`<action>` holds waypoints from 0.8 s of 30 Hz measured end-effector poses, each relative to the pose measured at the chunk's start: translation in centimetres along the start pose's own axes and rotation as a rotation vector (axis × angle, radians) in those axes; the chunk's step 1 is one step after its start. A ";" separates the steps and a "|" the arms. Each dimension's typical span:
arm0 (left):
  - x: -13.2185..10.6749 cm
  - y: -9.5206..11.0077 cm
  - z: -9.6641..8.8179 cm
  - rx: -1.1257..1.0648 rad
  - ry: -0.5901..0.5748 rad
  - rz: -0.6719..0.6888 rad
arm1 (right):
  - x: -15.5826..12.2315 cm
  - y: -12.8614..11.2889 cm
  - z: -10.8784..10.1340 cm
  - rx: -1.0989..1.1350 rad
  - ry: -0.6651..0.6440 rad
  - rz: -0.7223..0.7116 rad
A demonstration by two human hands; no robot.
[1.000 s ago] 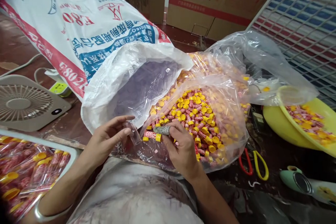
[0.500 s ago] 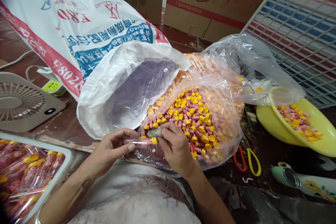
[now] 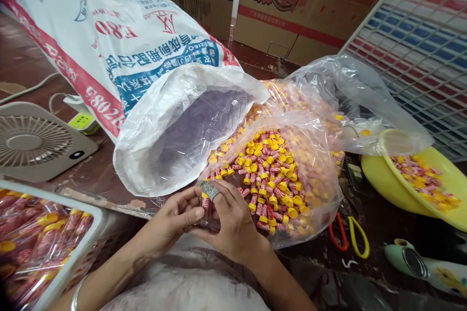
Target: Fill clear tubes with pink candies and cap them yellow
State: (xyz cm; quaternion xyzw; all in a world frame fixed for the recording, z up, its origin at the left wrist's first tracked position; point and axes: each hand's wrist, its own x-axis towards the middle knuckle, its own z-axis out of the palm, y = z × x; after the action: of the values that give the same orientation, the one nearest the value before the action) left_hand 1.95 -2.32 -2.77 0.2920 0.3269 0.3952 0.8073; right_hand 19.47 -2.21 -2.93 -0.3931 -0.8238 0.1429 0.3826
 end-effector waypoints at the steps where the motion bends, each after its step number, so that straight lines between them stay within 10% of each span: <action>1: 0.1 -0.2 0.1 -0.016 0.007 -0.005 | -0.2 0.0 0.6 -0.044 0.047 -0.010; 7: 1.1 0.0 -0.1 0.192 -0.002 -0.084 | 0.5 0.3 0.4 -0.068 -0.015 -0.037; 15: 5.7 6.5 -2.7 1.990 0.309 0.387 | -0.5 4.8 -4.1 -0.366 -0.029 0.264; 20: 7.9 7.1 -3.6 2.125 0.119 0.367 | -1.1 4.2 -1.9 -0.390 -0.340 0.187; 24: 6.5 6.5 -5.2 2.014 0.239 0.449 | -0.6 3.7 -0.8 -0.408 -0.320 0.198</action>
State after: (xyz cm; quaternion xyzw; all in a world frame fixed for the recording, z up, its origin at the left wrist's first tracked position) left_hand -1.84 7.49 -3.16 0.8443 0.5217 0.1068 0.0598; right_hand 22.36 -0.31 -4.70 -0.5129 -0.8431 0.0712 0.1447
